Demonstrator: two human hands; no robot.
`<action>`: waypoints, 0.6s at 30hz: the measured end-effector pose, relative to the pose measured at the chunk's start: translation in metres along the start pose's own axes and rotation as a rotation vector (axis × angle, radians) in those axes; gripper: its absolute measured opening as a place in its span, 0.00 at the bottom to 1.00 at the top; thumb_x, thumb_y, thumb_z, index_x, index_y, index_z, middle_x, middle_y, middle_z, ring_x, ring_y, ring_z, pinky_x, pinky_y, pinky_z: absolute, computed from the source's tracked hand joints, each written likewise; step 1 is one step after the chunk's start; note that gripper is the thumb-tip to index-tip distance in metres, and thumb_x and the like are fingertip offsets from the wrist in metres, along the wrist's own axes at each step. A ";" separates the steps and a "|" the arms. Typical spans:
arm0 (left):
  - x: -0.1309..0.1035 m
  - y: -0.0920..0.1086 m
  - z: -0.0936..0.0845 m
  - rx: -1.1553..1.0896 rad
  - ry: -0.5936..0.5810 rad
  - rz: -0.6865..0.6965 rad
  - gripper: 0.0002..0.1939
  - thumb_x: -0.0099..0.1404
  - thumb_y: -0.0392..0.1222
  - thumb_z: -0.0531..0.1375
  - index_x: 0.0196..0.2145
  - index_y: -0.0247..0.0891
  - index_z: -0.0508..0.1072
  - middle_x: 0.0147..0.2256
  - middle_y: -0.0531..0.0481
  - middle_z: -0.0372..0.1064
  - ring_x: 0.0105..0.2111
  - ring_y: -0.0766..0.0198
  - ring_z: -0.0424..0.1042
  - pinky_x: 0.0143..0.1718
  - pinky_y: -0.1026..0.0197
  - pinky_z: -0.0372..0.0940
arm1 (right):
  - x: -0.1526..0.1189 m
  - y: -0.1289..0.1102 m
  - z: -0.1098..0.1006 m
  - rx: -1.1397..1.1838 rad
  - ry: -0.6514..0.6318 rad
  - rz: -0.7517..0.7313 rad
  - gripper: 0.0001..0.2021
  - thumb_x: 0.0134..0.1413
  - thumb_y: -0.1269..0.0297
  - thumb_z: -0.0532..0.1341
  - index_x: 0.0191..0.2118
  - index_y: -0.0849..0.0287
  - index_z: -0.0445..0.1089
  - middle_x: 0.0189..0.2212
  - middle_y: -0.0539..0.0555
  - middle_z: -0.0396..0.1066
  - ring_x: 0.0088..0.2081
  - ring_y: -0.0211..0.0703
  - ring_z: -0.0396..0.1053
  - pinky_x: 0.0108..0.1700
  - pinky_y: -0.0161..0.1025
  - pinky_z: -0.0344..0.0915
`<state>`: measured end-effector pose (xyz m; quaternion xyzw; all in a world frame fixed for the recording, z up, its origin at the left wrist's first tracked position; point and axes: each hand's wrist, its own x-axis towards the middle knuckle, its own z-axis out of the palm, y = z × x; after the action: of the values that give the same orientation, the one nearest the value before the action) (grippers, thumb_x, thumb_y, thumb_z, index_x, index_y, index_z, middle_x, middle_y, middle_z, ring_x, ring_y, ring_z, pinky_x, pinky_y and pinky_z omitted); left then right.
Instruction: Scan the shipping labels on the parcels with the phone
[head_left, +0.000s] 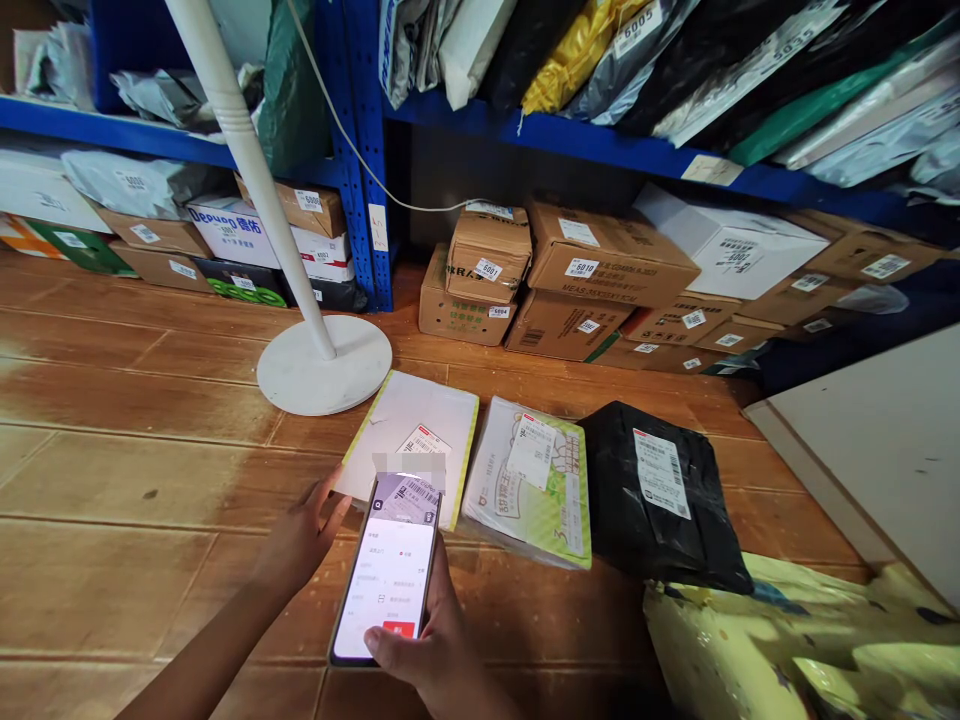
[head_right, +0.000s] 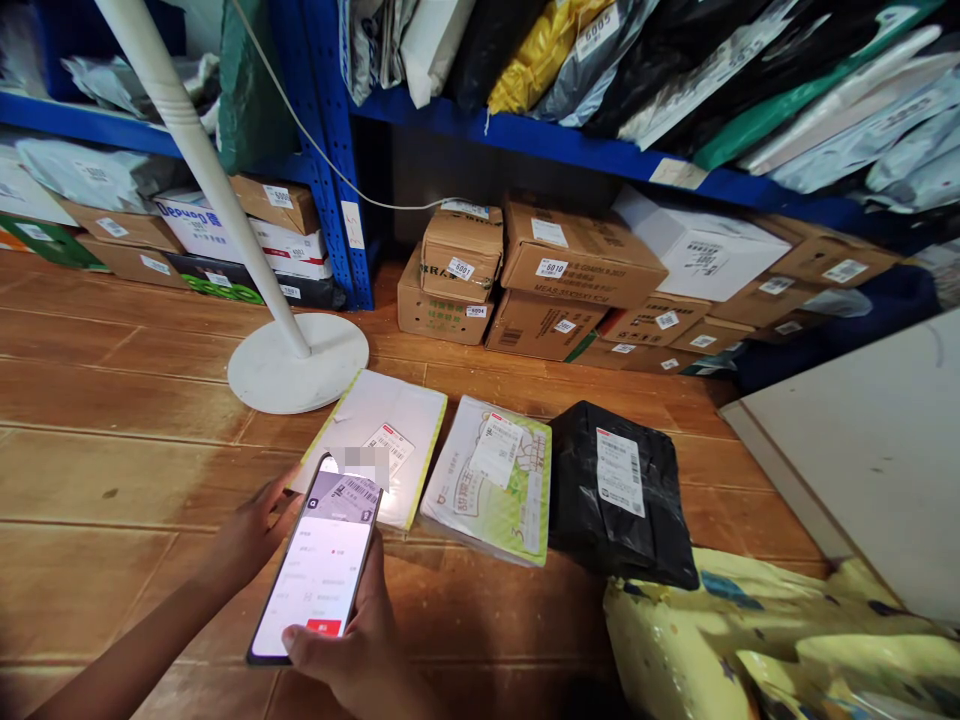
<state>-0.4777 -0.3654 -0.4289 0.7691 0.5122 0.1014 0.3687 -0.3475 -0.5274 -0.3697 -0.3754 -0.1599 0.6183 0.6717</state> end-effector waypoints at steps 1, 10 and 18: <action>0.000 0.000 0.000 -0.001 -0.001 -0.002 0.30 0.64 0.57 0.46 0.57 0.39 0.63 0.51 0.40 0.70 0.54 0.52 0.69 0.55 0.49 0.63 | 0.000 0.000 0.000 -0.001 -0.003 0.006 0.50 0.35 0.62 0.73 0.63 0.55 0.46 0.52 0.61 0.71 0.48 0.50 0.70 0.49 0.45 0.63; 0.001 0.002 0.000 0.017 0.021 -0.019 0.30 0.62 0.57 0.46 0.56 0.38 0.62 0.49 0.40 0.71 0.53 0.51 0.70 0.53 0.48 0.66 | 0.000 0.003 -0.001 0.004 0.009 0.021 0.51 0.33 0.63 0.73 0.62 0.54 0.46 0.51 0.60 0.71 0.46 0.50 0.71 0.47 0.46 0.65; 0.000 0.001 0.000 0.028 0.014 -0.005 0.32 0.62 0.58 0.45 0.58 0.36 0.61 0.52 0.38 0.69 0.51 0.50 0.70 0.50 0.48 0.66 | -0.004 -0.010 0.002 0.034 -0.034 0.064 0.48 0.32 0.68 0.71 0.61 0.53 0.48 0.50 0.58 0.72 0.47 0.51 0.71 0.47 0.45 0.65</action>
<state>-0.4768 -0.3656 -0.4277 0.7722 0.5180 0.0987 0.3544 -0.3429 -0.5302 -0.3600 -0.3582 -0.1484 0.6483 0.6552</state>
